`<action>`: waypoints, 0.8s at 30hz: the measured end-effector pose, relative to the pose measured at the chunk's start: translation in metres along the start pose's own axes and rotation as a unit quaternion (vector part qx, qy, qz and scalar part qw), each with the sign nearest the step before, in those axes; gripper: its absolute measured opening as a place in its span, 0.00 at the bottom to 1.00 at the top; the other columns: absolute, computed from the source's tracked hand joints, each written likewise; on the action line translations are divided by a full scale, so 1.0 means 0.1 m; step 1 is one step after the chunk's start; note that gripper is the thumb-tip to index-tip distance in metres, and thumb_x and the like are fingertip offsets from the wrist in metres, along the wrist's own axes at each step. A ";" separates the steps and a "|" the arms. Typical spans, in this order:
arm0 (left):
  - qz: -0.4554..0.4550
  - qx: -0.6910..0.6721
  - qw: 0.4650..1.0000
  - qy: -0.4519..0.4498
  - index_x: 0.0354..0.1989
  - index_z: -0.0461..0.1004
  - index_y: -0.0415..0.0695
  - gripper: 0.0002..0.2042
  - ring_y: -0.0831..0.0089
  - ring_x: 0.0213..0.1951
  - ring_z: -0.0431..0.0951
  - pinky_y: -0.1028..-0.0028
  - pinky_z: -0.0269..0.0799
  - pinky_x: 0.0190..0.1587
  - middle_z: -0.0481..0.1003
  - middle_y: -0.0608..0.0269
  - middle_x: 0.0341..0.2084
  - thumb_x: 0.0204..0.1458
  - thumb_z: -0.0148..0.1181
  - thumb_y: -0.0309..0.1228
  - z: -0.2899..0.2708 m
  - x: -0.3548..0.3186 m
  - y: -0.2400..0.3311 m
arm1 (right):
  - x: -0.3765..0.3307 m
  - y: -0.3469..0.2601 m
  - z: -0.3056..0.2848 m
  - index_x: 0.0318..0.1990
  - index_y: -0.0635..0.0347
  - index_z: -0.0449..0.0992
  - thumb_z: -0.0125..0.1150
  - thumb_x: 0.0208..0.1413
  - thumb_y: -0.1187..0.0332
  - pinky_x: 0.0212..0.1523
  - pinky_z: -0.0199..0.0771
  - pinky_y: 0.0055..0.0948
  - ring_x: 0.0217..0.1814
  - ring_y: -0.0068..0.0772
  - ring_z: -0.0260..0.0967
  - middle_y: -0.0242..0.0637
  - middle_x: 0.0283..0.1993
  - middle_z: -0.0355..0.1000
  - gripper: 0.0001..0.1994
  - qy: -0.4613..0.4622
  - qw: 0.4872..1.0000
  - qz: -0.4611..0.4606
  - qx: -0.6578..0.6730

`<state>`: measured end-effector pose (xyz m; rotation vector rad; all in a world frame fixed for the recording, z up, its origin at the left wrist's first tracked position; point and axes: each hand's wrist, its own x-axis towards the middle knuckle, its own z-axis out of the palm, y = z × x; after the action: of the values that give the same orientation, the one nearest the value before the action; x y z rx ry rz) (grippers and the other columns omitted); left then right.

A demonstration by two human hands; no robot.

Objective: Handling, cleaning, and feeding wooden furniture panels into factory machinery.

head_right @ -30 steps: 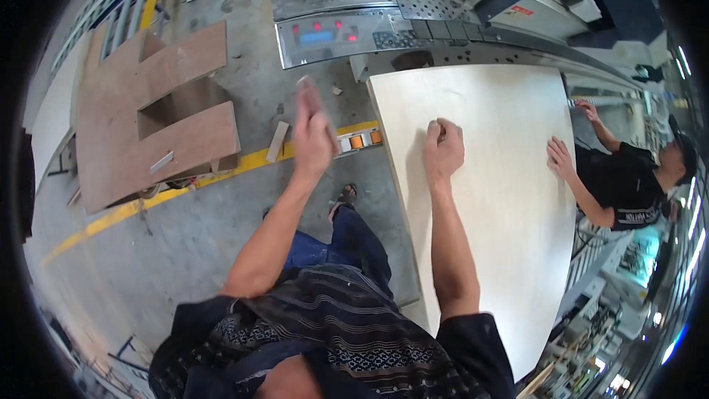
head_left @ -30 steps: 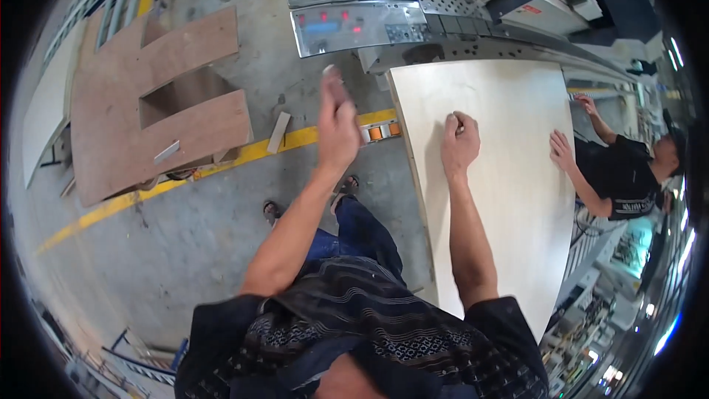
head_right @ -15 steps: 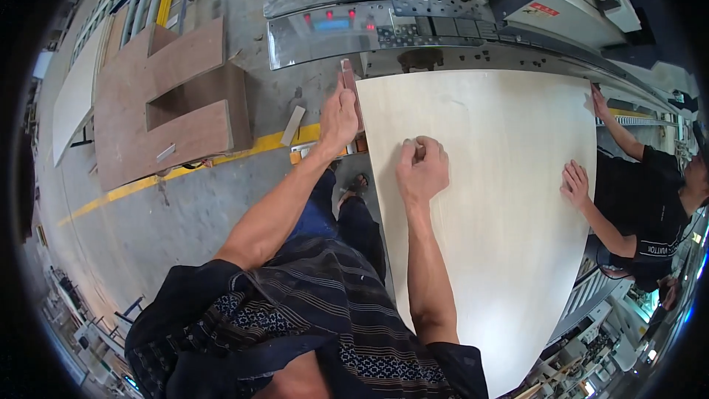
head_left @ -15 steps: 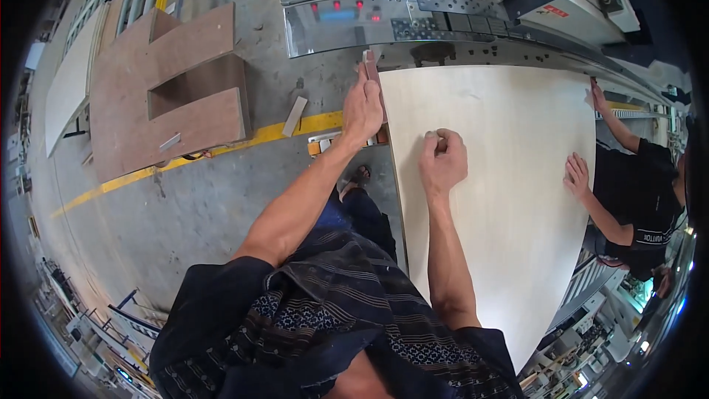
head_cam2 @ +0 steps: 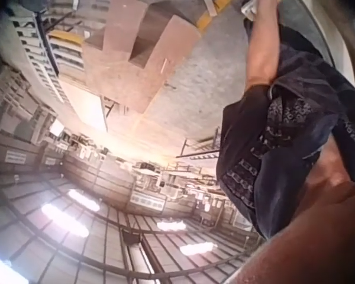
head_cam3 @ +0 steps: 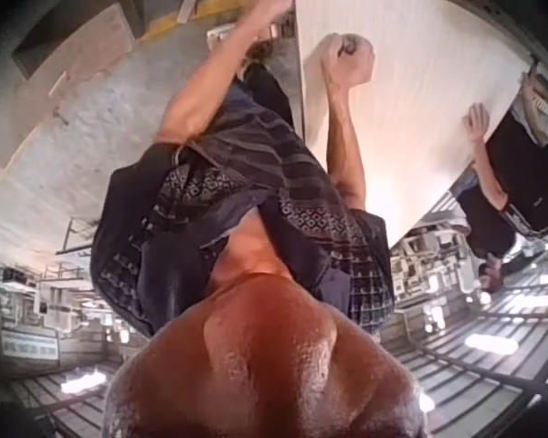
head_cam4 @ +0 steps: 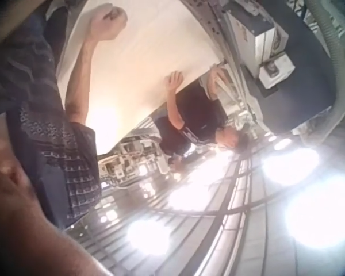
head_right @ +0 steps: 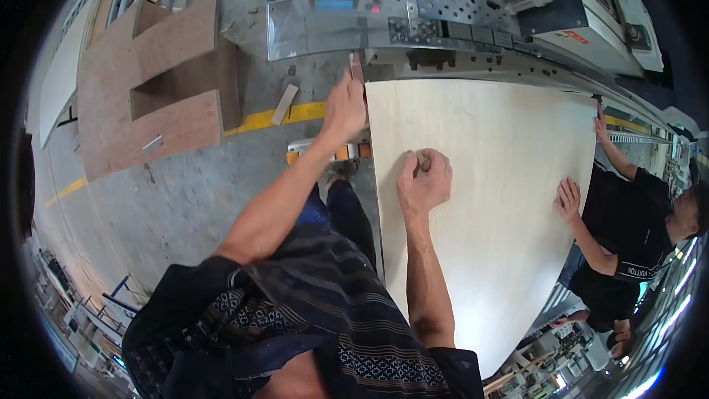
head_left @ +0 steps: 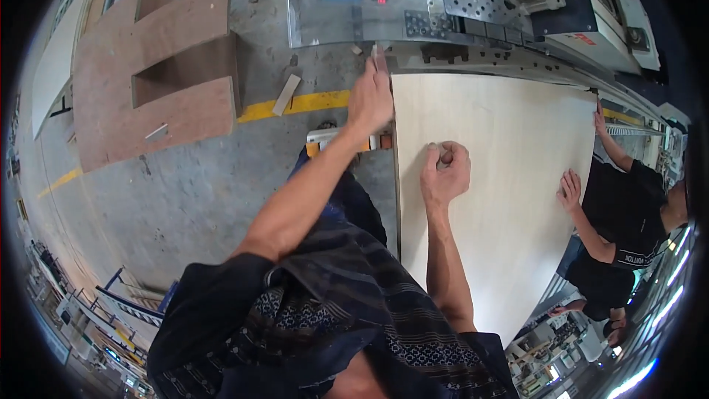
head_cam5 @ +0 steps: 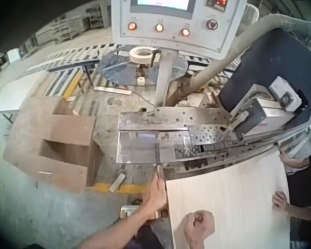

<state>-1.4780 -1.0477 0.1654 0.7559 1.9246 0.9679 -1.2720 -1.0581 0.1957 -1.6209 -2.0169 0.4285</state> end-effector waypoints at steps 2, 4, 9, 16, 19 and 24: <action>0.001 -0.004 1.000 0.012 0.70 0.48 0.35 0.29 0.37 0.48 0.73 0.51 0.68 0.51 0.69 0.28 0.51 0.65 0.31 0.40 0.09 -0.22 -0.01 | 0.03 0.01 0.00 0.34 0.58 0.76 0.67 0.49 0.64 0.33 0.66 0.30 0.29 0.29 0.62 0.29 0.26 0.65 0.09 0.001 1.000 -0.010 0.004; 0.090 -0.052 0.993 0.063 0.70 0.49 0.36 0.28 0.37 0.47 0.74 0.51 0.69 0.50 0.68 0.27 0.51 0.64 0.30 0.40 0.21 -0.48 -0.13 | -0.01 0.00 0.01 0.34 0.59 0.76 0.66 0.49 0.65 0.32 0.66 0.29 0.29 0.28 0.61 0.29 0.26 0.64 0.09 0.001 1.000 0.000 -0.011; -0.057 -0.070 0.996 -0.015 0.69 0.51 0.37 0.28 0.37 0.47 0.75 0.53 0.69 0.51 0.71 0.31 0.49 0.64 0.32 0.40 0.03 -0.21 -0.03 | -0.04 0.04 0.01 0.33 0.60 0.75 0.66 0.48 0.66 0.31 0.65 0.27 0.28 0.25 0.59 0.28 0.26 0.63 0.09 -0.014 1.000 0.014 0.009; -0.036 -0.156 0.986 0.038 0.58 0.64 0.34 0.24 0.44 0.41 0.77 0.56 0.70 0.46 0.76 0.38 0.39 0.62 0.33 0.38 0.04 -0.15 -0.02 | -0.01 0.01 0.00 0.32 0.62 0.74 0.65 0.50 0.69 0.28 0.63 0.23 0.26 0.22 0.57 0.28 0.27 0.63 0.07 -0.021 0.999 0.011 0.042; -0.144 -0.179 0.970 -0.073 0.54 0.68 0.32 0.24 0.54 0.42 0.78 0.64 0.70 0.48 0.76 0.43 0.41 0.62 0.34 0.39 -0.06 -0.18 0.05 | -0.01 0.05 0.03 0.31 0.62 0.74 0.65 0.51 0.70 0.27 0.63 0.23 0.27 0.21 0.57 0.27 0.26 0.62 0.07 -0.013 0.999 -0.005 0.038; -0.178 -0.310 0.934 -0.027 0.37 0.72 0.37 0.25 0.66 0.27 0.76 0.64 0.72 0.29 0.74 0.58 0.23 0.63 0.37 0.48 -0.15 -0.25 0.16 | 0.00 -0.01 0.01 0.30 0.62 0.73 0.65 0.50 0.71 0.27 0.62 0.24 0.26 0.22 0.57 0.28 0.26 0.62 0.07 -0.022 0.999 0.023 0.030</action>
<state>-1.4770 -1.0638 0.1947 0.0615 1.4975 1.2086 -1.2731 -1.0581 0.1958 -1.6370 -1.9832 0.5396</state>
